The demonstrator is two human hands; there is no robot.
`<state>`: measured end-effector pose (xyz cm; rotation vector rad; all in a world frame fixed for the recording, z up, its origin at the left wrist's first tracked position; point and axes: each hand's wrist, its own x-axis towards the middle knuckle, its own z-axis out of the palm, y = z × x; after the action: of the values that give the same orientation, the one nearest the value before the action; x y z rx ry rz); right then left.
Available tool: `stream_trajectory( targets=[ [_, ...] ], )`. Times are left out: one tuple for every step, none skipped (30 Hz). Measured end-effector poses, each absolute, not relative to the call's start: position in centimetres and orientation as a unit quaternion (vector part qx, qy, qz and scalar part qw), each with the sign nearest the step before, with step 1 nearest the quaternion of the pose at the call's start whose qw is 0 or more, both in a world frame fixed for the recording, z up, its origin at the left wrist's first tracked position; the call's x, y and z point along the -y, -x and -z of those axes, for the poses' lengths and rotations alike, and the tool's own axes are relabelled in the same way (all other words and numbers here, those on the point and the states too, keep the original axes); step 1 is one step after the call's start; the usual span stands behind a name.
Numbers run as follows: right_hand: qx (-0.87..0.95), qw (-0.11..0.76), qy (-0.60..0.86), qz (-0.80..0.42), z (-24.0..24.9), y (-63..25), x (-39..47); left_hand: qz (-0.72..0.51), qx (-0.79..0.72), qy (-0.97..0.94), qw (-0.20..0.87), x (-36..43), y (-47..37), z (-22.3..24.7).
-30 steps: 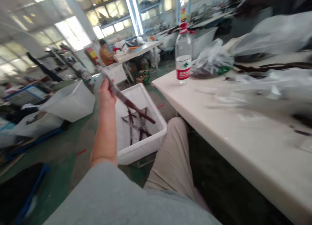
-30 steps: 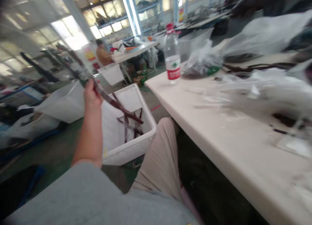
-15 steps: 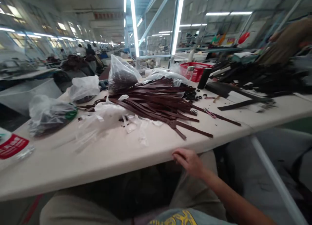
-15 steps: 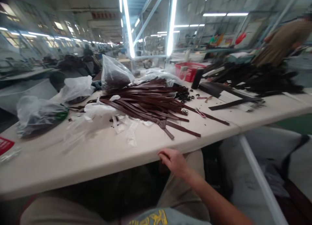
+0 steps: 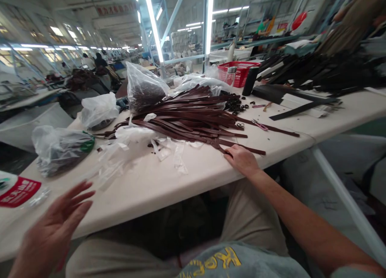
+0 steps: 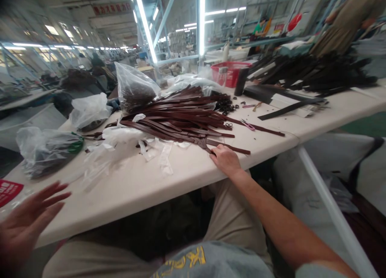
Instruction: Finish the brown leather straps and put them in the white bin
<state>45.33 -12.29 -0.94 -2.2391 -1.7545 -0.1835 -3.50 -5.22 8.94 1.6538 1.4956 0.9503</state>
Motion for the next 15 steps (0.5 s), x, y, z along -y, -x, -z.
stream_trajectory(
  targets=[
    [0.602, 0.137, 0.784, 0.064, 0.7, -45.1, 12.1, -0.367, -0.563, -0.654, 0.347, 4.9, 3.1, -8.2],
    [0.595, 0.131, 0.791, 0.061, 0.4, -44.9, 12.0, -0.366, -0.54, -0.67, 0.354, 4.7, 2.1, -7.5],
    [0.588, 0.128, 0.797, 0.055, 0.1, -44.7, 12.0, -0.36, -0.51, -0.686, 0.373, 4.6, 0.8, -6.7],
    [0.581, 0.128, 0.802, 0.047, -0.2, -44.4, 12.1, -0.349, -0.477, -0.699, 0.403, 4.6, -0.9, -6.0],
    [0.575, 0.131, 0.807, 0.034, -0.5, -44.1, 12.4, -0.335, -0.446, -0.707, 0.435, 4.9, -2.7, -5.3],
    [0.571, 0.139, 0.809, 0.018, -0.8, -43.8, 12.9, -0.308, -0.414, -0.714, 0.474, 5.5, -4.7, -4.6],
    [0.568, 0.149, 0.809, -0.002, -1.0, -43.3, 13.6, -0.273, -0.382, -0.715, 0.518, 6.2, -6.8, -3.8],
    [0.568, 0.161, 0.807, -0.024, -1.1, -42.7, 14.5, -0.233, -0.344, -0.711, 0.567, 7.1, -8.8, -2.9],
    [0.568, 0.174, 0.803, -0.049, -1.1, -41.9, 15.6, -0.195, -0.304, -0.699, 0.617, 8.1, -10.8, -1.9],
    [0.57, 0.185, 0.797, -0.073, -1.1, -41.1, 16.8, -0.162, -0.272, -0.68, 0.662, 9.2, -12.8, -0.9],
    [0.575, 0.193, 0.789, -0.095, -1.0, -40.2, 18.2, -0.139, -0.249, -0.653, 0.702, 10.2, -14.6, 0.1],
    [0.582, 0.204, 0.777, -0.125, -0.8, -39.2, 19.6, -0.126, -0.24, -0.617, 0.739, 11.2, -16.4, 1.1],
    [0.586, 0.224, 0.76, -0.172, -0.5, -38.4, 21.1, -0.125, -0.24, -0.573, 0.773, 12.1, -18.1, 1.9],
    [0.583, 0.252, 0.736, -0.233, -0.2, -37.7, 22.6, -0.131, -0.247, -0.519, 0.808, 12.8, -19.6, 2.6],
    [0.57, 0.282, 0.709, -0.303, 0.2, -37.2, 24.2, -0.145, -0.257, -0.455, 0.84, 13.4, -21.0, 3.1]
  ],
)
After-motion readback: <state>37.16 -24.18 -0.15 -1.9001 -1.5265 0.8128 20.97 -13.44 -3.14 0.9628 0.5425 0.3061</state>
